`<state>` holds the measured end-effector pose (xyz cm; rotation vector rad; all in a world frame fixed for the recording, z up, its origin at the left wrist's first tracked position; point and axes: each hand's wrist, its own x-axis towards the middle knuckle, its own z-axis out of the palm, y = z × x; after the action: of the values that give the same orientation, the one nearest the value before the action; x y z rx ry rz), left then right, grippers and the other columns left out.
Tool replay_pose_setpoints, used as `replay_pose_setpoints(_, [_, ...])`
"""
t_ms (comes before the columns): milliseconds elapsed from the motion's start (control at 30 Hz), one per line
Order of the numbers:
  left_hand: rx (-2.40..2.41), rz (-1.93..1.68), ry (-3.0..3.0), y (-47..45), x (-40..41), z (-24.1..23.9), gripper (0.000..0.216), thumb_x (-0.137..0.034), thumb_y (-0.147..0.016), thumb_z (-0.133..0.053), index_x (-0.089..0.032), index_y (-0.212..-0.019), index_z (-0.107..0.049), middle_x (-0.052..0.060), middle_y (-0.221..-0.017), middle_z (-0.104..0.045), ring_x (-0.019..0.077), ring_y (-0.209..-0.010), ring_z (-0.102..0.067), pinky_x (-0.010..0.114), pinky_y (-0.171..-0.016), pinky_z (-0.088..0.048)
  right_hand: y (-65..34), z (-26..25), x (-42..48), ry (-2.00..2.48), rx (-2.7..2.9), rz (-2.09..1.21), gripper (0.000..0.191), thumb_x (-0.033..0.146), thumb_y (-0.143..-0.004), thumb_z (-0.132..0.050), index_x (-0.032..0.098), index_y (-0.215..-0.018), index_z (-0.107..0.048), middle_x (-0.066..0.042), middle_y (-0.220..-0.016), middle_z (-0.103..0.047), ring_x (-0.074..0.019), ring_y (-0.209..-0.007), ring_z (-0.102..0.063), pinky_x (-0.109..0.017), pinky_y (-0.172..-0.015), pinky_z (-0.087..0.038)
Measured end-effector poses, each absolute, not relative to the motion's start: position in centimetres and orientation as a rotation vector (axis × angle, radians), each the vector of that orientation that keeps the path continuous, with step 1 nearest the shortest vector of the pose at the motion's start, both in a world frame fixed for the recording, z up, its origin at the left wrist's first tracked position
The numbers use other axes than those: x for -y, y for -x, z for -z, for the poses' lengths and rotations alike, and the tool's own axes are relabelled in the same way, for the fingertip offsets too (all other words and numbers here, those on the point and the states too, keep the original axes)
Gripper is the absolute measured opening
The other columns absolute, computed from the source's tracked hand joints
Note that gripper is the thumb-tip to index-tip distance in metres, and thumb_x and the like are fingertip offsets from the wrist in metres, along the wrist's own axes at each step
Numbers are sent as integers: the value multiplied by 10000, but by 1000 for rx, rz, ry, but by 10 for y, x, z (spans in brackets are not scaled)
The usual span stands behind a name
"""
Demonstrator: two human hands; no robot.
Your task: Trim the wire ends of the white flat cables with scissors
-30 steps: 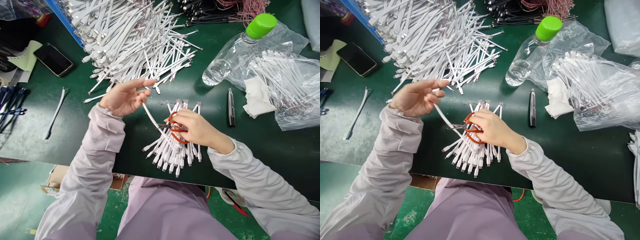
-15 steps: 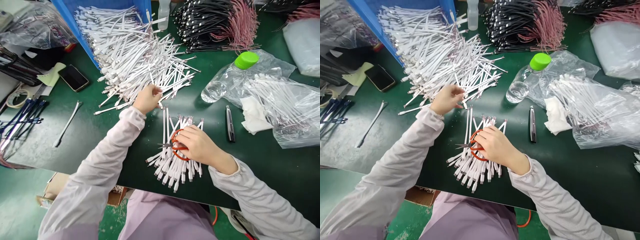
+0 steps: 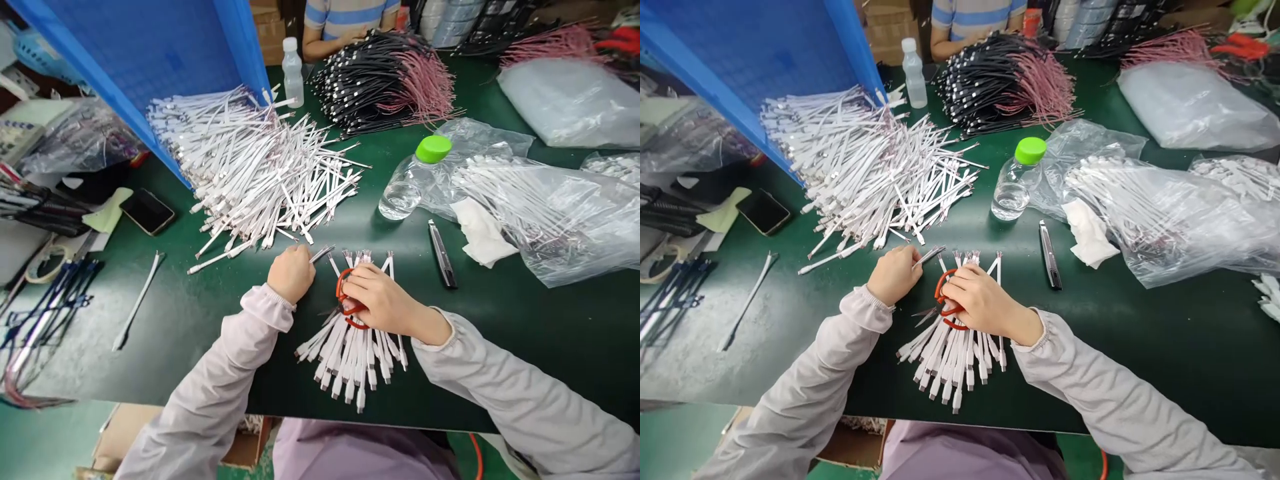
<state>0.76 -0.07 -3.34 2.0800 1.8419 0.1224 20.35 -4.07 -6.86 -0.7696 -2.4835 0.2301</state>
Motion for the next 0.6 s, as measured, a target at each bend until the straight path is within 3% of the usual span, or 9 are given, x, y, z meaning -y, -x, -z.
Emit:
replay_pose_setpoints(67, [-1634,-217,-1759,2,-2,32,19,-145,-817,-554,-157,-805,-563,110,-860,-700,253,-832,-698,334,-685,-538,-205,71,41,807,2434,-299,172,45,-766,-465,193,-678,-479,-11,-655,-457,-162,-672,-396,-317,-714,-429])
replay_pose_setpoints(133, [-1366,-300,-1360,5,-3,33,94,-218,-806,-614,-165,-806,-537,74,-779,-703,205,-734,-705,253,-570,-515,-207,72,40,834,2334,-365,177,48,-767,-473,196,-671,-482,-9,-644,-463,-159,-650,-407,-305,-665,-426])
replay_pose_setpoints(233, [-1145,-450,-1045,-2,0,38,310,-300,-699,-758,-155,-906,-579,17,-701,-670,170,-703,-708,186,-536,-491,-210,74,37,914,2049,-417,164,72,-826,-483,184,-879,-589,-39,-752,-577,-181,-736,-518,-315,-693,-459])
replay_pose_setpoints(367, [-1116,-521,-971,-18,8,44,394,-430,-675,-778,-142,-912,-650,11,-702,-651,157,-672,-708,166,-515,-488,-216,75,32,1173,1697,-486,325,165,-907,-495,228,-1215,-578,-42,-853,-621,-179,-786,-591,-307,-702,-489])
replay_pose_setpoints(600, [-1209,-606,-1142,-25,15,51,318,-450,-727,-717,-138,-726,-656,40,-711,-665,129,-611,-647,168,-437,-470,-216,75,30,1125,1746,-565,494,87,-865,-494,280,-1316,-554,-19,-823,-575,-162,-768,-552,-285,-711,-488])
